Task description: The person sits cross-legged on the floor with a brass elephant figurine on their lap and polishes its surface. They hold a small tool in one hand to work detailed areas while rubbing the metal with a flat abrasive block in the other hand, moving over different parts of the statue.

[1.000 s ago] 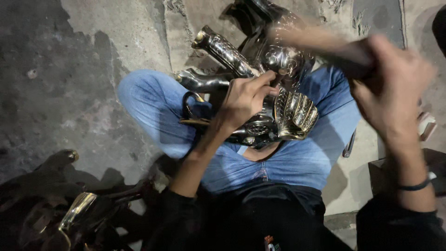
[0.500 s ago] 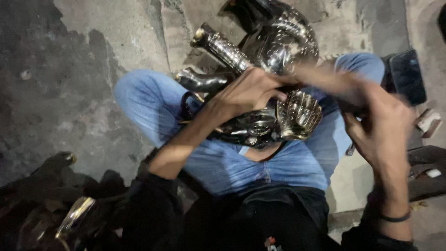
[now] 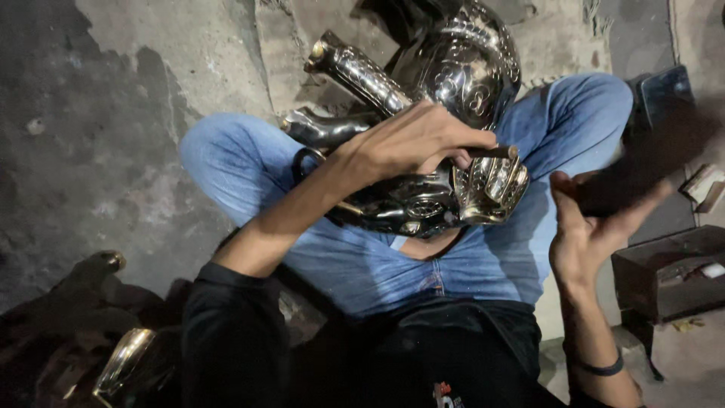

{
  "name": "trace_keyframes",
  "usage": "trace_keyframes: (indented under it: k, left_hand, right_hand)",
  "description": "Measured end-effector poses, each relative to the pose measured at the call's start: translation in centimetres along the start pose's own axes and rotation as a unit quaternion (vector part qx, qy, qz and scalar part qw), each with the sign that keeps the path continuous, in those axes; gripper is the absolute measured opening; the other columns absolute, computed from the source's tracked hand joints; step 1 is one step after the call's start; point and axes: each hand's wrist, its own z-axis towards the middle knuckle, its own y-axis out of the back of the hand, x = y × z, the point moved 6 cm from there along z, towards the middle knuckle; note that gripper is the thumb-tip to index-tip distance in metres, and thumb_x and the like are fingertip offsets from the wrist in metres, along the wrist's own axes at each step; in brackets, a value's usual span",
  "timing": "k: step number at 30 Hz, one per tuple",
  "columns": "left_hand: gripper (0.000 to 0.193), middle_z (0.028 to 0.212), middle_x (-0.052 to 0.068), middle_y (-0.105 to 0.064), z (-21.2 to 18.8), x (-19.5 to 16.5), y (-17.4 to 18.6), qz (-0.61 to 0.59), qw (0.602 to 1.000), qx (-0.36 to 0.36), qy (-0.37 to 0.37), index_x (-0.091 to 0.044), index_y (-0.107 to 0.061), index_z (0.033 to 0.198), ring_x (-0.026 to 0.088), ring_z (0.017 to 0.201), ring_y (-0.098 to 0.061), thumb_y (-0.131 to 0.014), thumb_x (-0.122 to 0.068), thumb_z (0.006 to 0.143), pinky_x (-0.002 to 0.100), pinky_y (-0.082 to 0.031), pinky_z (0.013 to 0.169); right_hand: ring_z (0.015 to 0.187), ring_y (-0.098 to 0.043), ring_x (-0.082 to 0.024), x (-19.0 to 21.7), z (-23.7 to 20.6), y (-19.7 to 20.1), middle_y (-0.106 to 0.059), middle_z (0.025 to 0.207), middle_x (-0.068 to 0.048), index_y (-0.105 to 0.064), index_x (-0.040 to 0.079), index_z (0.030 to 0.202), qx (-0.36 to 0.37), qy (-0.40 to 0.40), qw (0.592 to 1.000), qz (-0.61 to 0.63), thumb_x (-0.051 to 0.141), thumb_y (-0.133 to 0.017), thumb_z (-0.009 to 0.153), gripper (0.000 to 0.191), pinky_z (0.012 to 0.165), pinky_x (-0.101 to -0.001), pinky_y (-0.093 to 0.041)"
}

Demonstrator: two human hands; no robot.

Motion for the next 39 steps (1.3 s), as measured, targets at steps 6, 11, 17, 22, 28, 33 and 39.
trace_keyframes:
  k: [6,11,17,22,28,33,39]
  left_hand:
    - [0.06,0.076,0.002,-0.076,0.6,0.1,-0.6,0.019,0.999,0.027,-0.014,-0.019,-0.063,0.14,0.014,0.05,-0.064,-0.062,0.009,0.088,0.03,-0.048,0.044]
    - [0.069,0.081,0.001,-0.076,1.1,0.2,-1.1,0.046,0.997,0.049,-0.04,-0.022,-0.063,0.142,0.008,0.048,-0.058,-0.06,0.009,0.08,0.029,-0.043,0.038]
    - [0.056,0.076,0.001,-0.073,1.6,-0.1,-0.7,0.0,0.995,0.097,-0.021,-0.023,-0.063,0.14,0.008,0.036,-0.047,-0.061,-0.002,0.088,0.028,-0.038,0.036]
    - [0.049,0.069,0.003,-0.072,1.6,-0.8,-0.8,0.001,0.989,0.147,0.01,-0.026,-0.064,0.14,0.009,0.036,-0.046,-0.057,-0.012,0.093,0.032,-0.036,0.037]
    - [0.054,0.075,0.0,-0.073,1.8,-1.0,-0.4,-0.004,0.991,0.128,-0.042,-0.024,-0.062,0.141,0.009,0.037,-0.051,-0.056,-0.006,0.091,0.028,-0.042,0.038]
    - [0.043,0.079,-0.002,-0.073,2.2,-1.5,-1.0,0.028,0.989,0.134,-0.062,-0.023,-0.066,0.135,0.007,0.044,-0.057,-0.058,-0.009,0.096,0.027,-0.044,0.041]
    - [0.041,0.068,-0.009,-0.07,2.0,0.0,-0.9,-0.06,0.962,0.193,0.181,-0.034,-0.068,0.13,0.01,0.039,-0.054,-0.051,-0.017,0.097,0.028,-0.043,0.04]
  right_hand:
    - [0.088,-0.059,-0.016,-0.6,-0.6,-0.3,-0.055,0.107,-0.01,-0.041,0.007,0.155,0.096,0.016,0.985,-0.145,-0.012,-0.066,0.106,0.058,0.087,-0.0309,-0.055]
    - [0.102,-0.061,-0.018,0.1,-1.2,-1.3,-0.056,0.119,-0.011,-0.038,0.0,0.152,0.056,-0.05,0.985,-0.155,-0.008,-0.068,0.098,0.062,0.09,-0.0337,-0.055]
    - [0.1,-0.056,-0.017,1.5,-2.6,-2.5,-0.054,0.122,-0.013,-0.036,0.005,0.149,0.046,0.0,0.987,-0.157,-0.009,-0.071,0.11,0.054,0.09,-0.0322,-0.05]
    - [0.097,-0.059,-0.016,0.8,-3.6,-1.0,-0.058,0.118,-0.012,0.007,0.011,0.163,-0.109,-0.07,0.99,0.059,0.0,-0.072,0.105,0.099,0.095,-0.033,-0.056]
    - [0.103,-0.061,-0.021,2.1,-2.7,-2.5,-0.056,0.128,-0.014,-0.019,0.008,0.164,0.011,0.013,0.996,-0.089,-0.007,-0.065,0.102,0.078,0.1,-0.0346,-0.054]
    - [0.102,-0.064,-0.029,4.2,-2.6,-3.2,-0.063,0.117,-0.02,-0.019,0.009,0.154,0.017,0.138,0.94,-0.312,-0.008,-0.072,0.089,0.086,0.093,-0.0382,-0.054]
    - [0.114,-0.065,-0.03,5.4,-2.9,-4.0,-0.061,0.126,-0.022,-0.027,0.001,0.159,0.063,0.11,0.962,-0.243,-0.009,-0.064,0.096,0.073,0.106,-0.0379,-0.052]
